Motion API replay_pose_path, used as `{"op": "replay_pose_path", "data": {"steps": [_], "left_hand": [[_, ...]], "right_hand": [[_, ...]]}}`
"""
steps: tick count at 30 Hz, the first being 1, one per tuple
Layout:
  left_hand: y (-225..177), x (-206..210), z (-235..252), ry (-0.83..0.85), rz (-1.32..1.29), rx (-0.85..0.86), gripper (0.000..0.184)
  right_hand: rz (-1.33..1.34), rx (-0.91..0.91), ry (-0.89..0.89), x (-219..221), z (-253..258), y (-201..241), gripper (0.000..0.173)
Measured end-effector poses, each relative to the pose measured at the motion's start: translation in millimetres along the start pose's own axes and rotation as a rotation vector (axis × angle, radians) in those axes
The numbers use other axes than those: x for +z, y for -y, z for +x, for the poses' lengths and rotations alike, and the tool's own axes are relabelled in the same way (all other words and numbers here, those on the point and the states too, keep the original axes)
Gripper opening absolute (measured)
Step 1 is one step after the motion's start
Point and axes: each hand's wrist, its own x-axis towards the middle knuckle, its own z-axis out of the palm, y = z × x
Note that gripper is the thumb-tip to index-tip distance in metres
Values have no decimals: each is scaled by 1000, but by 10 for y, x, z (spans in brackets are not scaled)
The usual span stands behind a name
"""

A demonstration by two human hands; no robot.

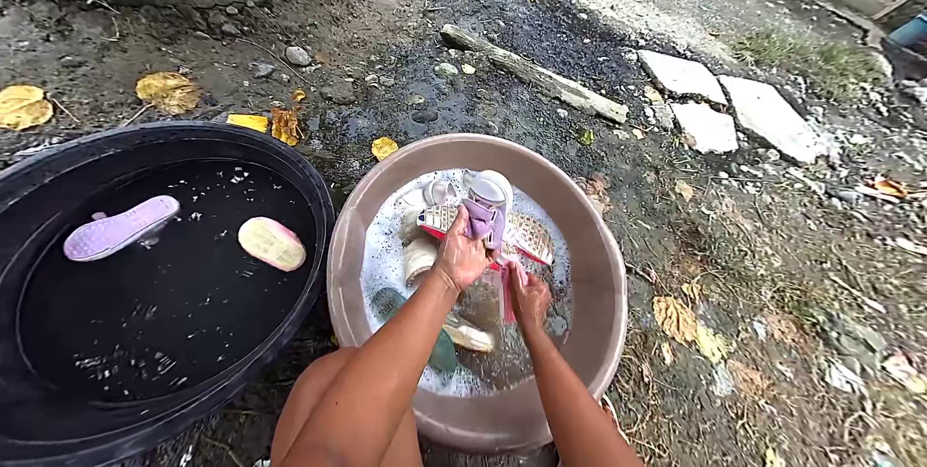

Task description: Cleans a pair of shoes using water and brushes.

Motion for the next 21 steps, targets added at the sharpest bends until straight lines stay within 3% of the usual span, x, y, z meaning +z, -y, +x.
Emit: {"op": "replay_pose_path", "data": {"steps": [3, 6, 10, 13, 16, 19, 21], "left_hand": [[75, -128, 121, -92, -47, 116, 73], [262, -237, 308, -388, -2, -32, 45], [299, -222, 343, -467, 62, -193, 51], [256, -198, 276, -415, 160, -239, 60], [342, -245, 267, -340, 303, -177, 61], [526, -159, 176, -244, 408, -97, 35], [457, -61, 128, -177, 351, -99, 27]], "right_hand": [[-163, 234, 114, 61, 17, -341, 53], [-388, 282, 322, 153, -5, -538, 55], [-558, 256, 481, 293, -171, -861, 44], [-294, 246, 288, 294, -191, -828, 44], [-2, -65, -69, 123, -172, -118, 45], [92, -423, -187, -96, 23, 632, 47], [86, -541, -246, -154, 156, 682, 49]]}}
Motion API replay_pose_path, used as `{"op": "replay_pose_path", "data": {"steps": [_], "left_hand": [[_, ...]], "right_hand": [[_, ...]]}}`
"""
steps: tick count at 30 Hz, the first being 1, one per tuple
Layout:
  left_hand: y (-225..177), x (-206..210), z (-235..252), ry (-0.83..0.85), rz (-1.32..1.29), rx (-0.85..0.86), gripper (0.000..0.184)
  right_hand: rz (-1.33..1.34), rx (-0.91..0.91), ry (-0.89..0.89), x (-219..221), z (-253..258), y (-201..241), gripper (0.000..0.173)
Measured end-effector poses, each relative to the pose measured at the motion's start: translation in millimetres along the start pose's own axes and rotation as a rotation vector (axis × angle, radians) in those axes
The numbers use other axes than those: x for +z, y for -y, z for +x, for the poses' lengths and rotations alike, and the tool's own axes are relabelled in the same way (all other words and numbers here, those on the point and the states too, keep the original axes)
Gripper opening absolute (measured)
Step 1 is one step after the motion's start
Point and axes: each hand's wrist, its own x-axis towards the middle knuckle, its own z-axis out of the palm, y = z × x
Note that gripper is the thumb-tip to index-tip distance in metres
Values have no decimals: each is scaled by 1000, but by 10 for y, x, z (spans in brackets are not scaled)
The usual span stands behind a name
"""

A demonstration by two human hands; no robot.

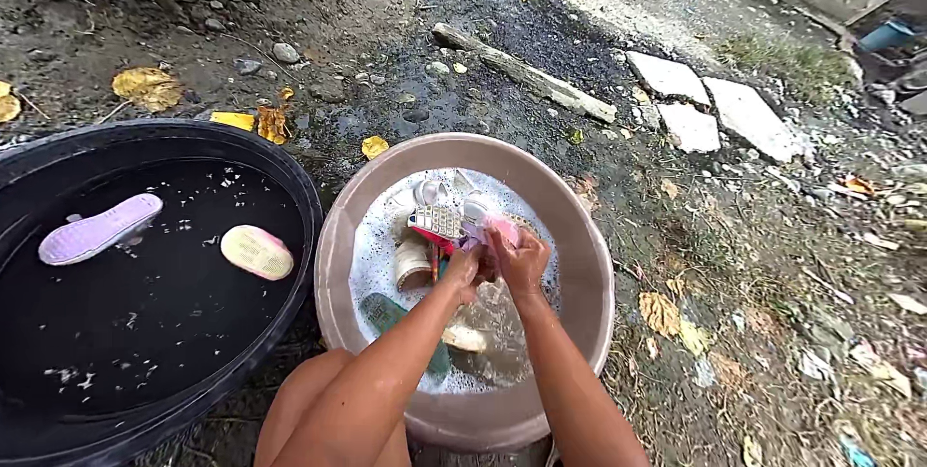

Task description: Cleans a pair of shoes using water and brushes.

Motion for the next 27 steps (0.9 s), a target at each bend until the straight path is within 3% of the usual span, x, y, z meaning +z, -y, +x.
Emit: {"op": "replay_pose_path", "data": {"steps": [3, 6, 9, 11, 14, 17, 20, 23, 27], "left_hand": [[-235, -57, -68, 50, -95, 17, 37], [-204, -59, -63, 27, -42, 56, 42], [-132, -22, -88, 49, 22, 55, 42], [-180, -30, -105, 68, -24, 74, 41], [-292, -45, -122, 80, -74, 114, 41], [-151, -65, -93, 148, 48, 102, 57], [-69, -21, -76, 199, 170, 85, 70], [-183, -14, -125, 197, 146, 104, 70], [-277, -74, -63, 92, 34, 140, 68]], "right_hand": [[-78, 20, 53, -35, -239, -238, 52], [-115, 115, 123, -69, -222, -76, 53], [-52, 5, 24, -28, 49, 176, 54], [-42, -42, -22, 8, 13, 92, 54], [-81, 91, 63, -35, -237, -76, 52], [-83, 160, 113, -93, -151, 78, 51], [-37, 30, 36, -65, 42, 182, 52], [-11, 20, 5, -7, -130, -140, 51], [-165, 211, 149, -65, -461, -472, 51]]}}
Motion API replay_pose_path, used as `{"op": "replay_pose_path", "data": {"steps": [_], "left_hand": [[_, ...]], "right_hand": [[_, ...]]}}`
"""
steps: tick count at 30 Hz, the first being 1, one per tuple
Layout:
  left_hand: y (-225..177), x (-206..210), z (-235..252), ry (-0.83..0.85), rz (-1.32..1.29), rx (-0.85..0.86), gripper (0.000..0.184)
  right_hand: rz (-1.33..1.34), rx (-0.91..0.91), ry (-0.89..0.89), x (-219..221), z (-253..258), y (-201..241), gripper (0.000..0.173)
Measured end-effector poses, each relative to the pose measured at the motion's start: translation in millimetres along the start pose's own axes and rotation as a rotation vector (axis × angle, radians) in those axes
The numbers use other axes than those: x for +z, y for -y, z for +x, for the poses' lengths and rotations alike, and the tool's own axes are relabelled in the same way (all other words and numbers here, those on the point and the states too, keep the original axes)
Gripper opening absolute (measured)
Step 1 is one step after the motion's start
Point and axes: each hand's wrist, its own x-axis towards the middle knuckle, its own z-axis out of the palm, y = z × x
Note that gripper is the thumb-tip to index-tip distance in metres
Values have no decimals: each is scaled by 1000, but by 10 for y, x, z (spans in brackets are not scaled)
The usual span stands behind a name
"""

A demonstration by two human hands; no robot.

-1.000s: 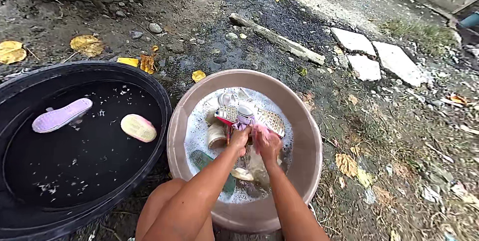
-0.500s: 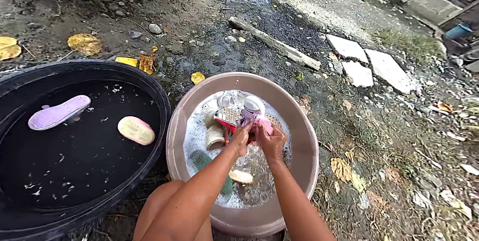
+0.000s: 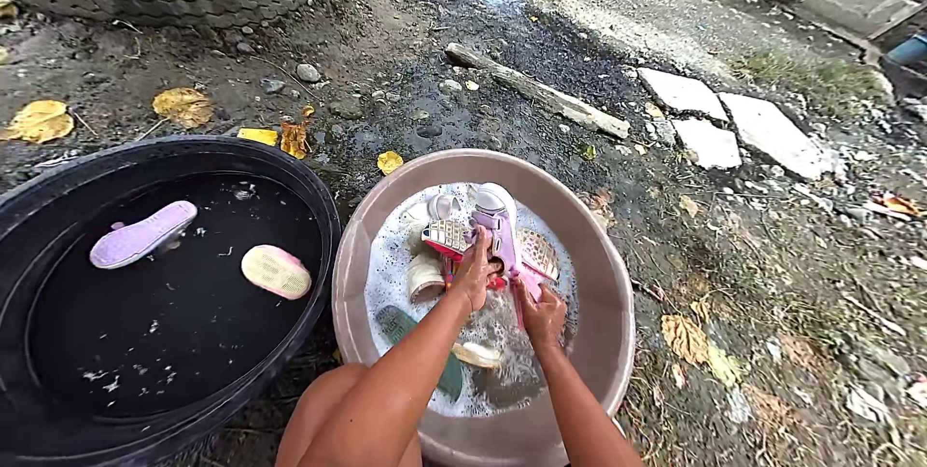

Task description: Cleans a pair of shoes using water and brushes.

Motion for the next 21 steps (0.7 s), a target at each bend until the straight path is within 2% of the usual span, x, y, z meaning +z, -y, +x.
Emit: {"op": "replay_pose_path", "data": {"steps": [2, 4, 6, 8, 10, 13, 15, 16, 17, 19, 21], "left_hand": [[109, -9, 83, -233, -1, 62, 59], [233, -41, 151, -338, 111, 9, 50], [257, -85, 176, -343, 169, -89, 45], [228, -43, 194, -343, 116, -94, 44], [123, -3, 171, -313, -1, -99, 47], [52, -35, 161, -251, -69, -144, 50], [87, -58, 162, -231, -56, -152, 50], [114, -58, 163, -219, -51, -146, 50], [144, -52, 164, -209, -41, -140, 49], [212, -2, 135, -201, -25, -122, 43], [219, 65, 21, -127, -90, -104, 33]], "right_hand": [[-104, 113, 147, 33, -89, -129, 52], [-208, 173, 317, 122, -166, -301, 55], [-337, 221, 545, 229, -253, -449, 59], [-498, 219, 756, 340, -341, -608, 60], [-576, 178, 843, 445, -459, -741, 49], [-577, 231, 899, 503, -437, -757, 45], [-400, 296, 759, 427, -357, -642, 49], [-279, 273, 603, 350, -317, -485, 50], [-158, 195, 409, 267, -278, -261, 50], [36, -108, 11, 151, -151, 223, 49], [88, -382, -255, 107, 77, 478, 50]]}}
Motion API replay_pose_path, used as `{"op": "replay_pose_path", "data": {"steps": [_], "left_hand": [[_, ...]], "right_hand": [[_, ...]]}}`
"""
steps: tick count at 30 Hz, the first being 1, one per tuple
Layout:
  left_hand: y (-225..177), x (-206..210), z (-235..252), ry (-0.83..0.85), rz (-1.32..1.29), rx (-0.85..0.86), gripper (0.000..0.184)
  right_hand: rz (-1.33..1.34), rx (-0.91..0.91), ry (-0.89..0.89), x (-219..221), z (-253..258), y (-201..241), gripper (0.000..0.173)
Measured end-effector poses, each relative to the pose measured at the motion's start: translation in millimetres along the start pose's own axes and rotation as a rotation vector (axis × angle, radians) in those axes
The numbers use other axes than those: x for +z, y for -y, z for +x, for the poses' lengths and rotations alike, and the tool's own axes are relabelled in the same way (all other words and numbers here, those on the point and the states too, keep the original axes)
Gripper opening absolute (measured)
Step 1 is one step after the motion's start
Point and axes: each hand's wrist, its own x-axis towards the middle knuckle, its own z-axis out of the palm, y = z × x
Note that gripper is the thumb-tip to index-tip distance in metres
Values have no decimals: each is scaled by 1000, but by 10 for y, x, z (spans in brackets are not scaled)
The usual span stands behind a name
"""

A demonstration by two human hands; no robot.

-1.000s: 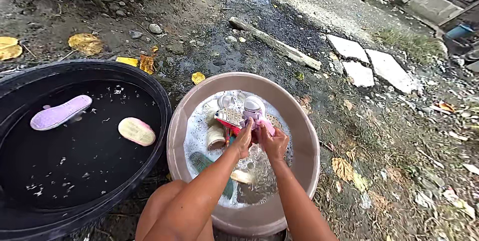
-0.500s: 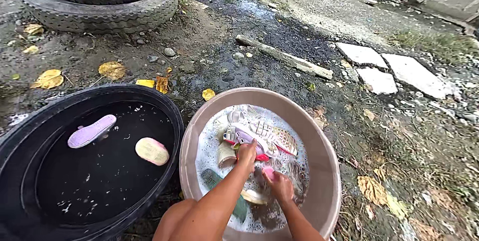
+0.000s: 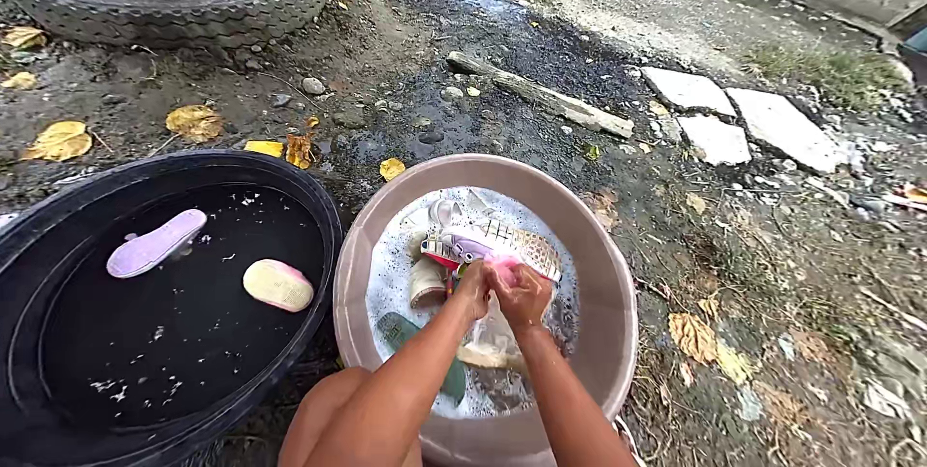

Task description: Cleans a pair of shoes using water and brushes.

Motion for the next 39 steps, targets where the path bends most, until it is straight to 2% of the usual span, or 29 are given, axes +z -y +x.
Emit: {"op": "replay_pose_path", "data": {"steps": [2, 5, 7, 10, 12, 14, 15, 17, 20, 22, 23, 24, 26, 28, 30, 32, 34, 36, 38, 39], "left_hand": [[-106, 20, -87, 62, -16, -44, 40], [-170, -21, -163, 169, 103, -72, 64], [-87, -27, -187, 195, 172, -1, 64], [-2, -7, -295, 198, 245, 109, 53], [-44, 9, -277, 206, 157, 78, 69], [-150, -7, -227, 244, 97, 74, 88], [-196, -30, -212, 272, 104, 86, 91], [-171, -36, -189, 267, 144, 92, 88], [-85, -7, -172, 251, 164, 78, 80], [-112, -10, -164, 265, 164, 78, 84], [-143, -22, -167, 274, 171, 86, 86], [-179, -36, -176, 277, 172, 103, 86], [-269, -68, -199, 258, 122, 112, 84], [-355, -77, -184, 215, 68, 125, 80], [-315, -85, -134, 158, 41, 132, 64], [-244, -60, -106, 96, -2, 93, 45], [-227, -25, -72, 15, -60, 53, 39], [-243, -33, -40, -74, -133, 34, 38], [-290, -72, -32, -133, -184, 55, 38], [-326, -86, -29, -154, -206, 76, 39]], "right_hand": [[-31, -91, -88, -9, 128, -120, 54], [-33, -9, -73, -67, 133, -238, 55], [1, 16, -60, -106, 228, -59, 55], [32, -84, -60, -101, 420, 238, 57], [11, -104, -69, -93, 379, 117, 57], [2, -12, -26, -123, 214, -125, 55], [4, 54, 5, -142, 162, -185, 55], [-2, 103, 27, -158, 180, -126, 56], [77, 36, -48, -128, 408, 117, 55], [149, 28, -110, -62, 417, 17, 52], [143, 79, -96, -40, 346, -103, 50], [85, 170, -26, -52, 240, -222, 49], [-100, 435, 332, -192, 6, -389, 51], [-223, 604, 629, -208, -289, -577, 54], [-346, 642, 886, -152, -558, -706, 58], [-464, 598, 1082, -82, -788, -821, 58], [-513, 513, 1154, -24, -966, -959, 49], [-525, 572, 1168, 30, -984, -1000, 48], [-406, 697, 1036, 14, -854, -912, 52], [-274, 689, 854, -21, -759, -802, 51]]}}
